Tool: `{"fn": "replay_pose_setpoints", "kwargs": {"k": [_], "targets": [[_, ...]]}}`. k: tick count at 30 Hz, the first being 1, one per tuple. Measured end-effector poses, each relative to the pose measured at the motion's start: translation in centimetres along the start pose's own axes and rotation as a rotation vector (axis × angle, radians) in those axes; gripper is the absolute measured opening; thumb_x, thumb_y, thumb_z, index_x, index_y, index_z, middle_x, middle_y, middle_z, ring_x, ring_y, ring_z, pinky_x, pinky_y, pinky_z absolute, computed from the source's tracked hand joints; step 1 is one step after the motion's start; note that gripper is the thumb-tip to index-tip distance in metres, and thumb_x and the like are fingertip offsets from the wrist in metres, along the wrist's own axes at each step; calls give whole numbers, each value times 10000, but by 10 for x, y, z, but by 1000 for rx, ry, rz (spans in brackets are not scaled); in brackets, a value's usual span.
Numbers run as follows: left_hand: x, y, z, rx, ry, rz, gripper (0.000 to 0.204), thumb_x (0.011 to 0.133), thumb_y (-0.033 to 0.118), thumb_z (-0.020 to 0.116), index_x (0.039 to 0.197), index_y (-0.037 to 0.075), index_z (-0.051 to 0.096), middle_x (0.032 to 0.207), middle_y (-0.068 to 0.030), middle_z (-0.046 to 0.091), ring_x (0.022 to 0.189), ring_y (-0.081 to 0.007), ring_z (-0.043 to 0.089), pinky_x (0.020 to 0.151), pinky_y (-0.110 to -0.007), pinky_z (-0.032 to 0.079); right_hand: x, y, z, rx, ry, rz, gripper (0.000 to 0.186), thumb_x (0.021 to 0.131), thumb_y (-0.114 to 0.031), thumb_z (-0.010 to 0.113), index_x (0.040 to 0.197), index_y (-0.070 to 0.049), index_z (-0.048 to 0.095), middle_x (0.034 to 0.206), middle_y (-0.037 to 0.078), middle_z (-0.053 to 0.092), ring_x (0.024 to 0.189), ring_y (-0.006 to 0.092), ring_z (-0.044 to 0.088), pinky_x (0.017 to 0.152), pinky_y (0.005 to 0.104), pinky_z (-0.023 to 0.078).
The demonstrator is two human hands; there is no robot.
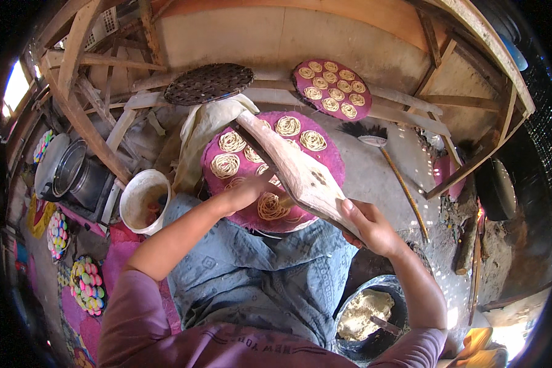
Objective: The person scoops dough from a bowl, loads it into a manual press, and squeezes the handle to extrude noodles onto a purple mat. They repeat this process to form multiple spiral-shaped noodle nests.
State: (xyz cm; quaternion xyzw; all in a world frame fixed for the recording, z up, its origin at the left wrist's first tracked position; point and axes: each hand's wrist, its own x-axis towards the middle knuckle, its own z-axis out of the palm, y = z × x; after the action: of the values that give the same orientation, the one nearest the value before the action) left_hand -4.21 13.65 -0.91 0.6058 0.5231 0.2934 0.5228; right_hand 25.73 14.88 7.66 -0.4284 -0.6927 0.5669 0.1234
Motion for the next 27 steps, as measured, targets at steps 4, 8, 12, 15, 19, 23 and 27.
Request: {"fn": "replay_pose_setpoints", "kwargs": {"k": [4,8,12,15,19,23,27], "targets": [[-5,18,6,-100,31,-42,719,1010,583,160,1438,61,408,1300,-161,585,1229,-224,513,1090,-362,302,-2,6,1,20,24,-26,612,987,-569,385,1057,11,569,648,17,522,519,79,466,463,246,357],[-2,19,9,-28,68,-121,665,1029,525,221,1356,15,496,1276,-172,594,1217,-247,517,1068,-370,324,0,12,-2,65,31,-65,614,987,-569,384,1059,15,561,647,22,523,517,79,467,461,245,358],[9,-4,5,271,118,40,639,1020,538,205,1471,108,343,1436,-200,438,1298,-330,435,1084,-403,312,3,17,-5,72,72,-82,630,980,-582,387,1065,19,555,645,27,525,508,82,471,457,245,357],[1,-19,6,781,197,405,496,1019,440,313,1359,129,494,1413,-194,436,1218,-400,460,1037,-474,343,5,18,-7,80,87,-89,641,976,-590,387,1065,22,554,644,29,527,504,83,476,456,243,357],[-19,-16,16,957,325,420,436,981,437,408,1194,132,635,1440,-133,425,1185,-385,473,995,-488,374,5,19,-11,77,107,-91,644,974,-595,388,1069,20,555,644,31,531,508,83,481,459,241,360],[-30,5,13,1146,325,467,517,920,410,536,1346,119,496,1359,-131,500,1120,-353,492,981,-485,370,2,19,-16,82,137,-83,631,973,-597,388,1060,3,564,647,29,535,514,79,485,464,238,365],[-21,41,-18,1215,348,334,579,901,362,593,1389,82,454,1447,-166,424,1199,-362,467,1009,-473,376,-4,9,-21,86,132,-106,625,972,-598,387,1050,-5,570,651,25,540,519,75,489,470,233,375]]}}
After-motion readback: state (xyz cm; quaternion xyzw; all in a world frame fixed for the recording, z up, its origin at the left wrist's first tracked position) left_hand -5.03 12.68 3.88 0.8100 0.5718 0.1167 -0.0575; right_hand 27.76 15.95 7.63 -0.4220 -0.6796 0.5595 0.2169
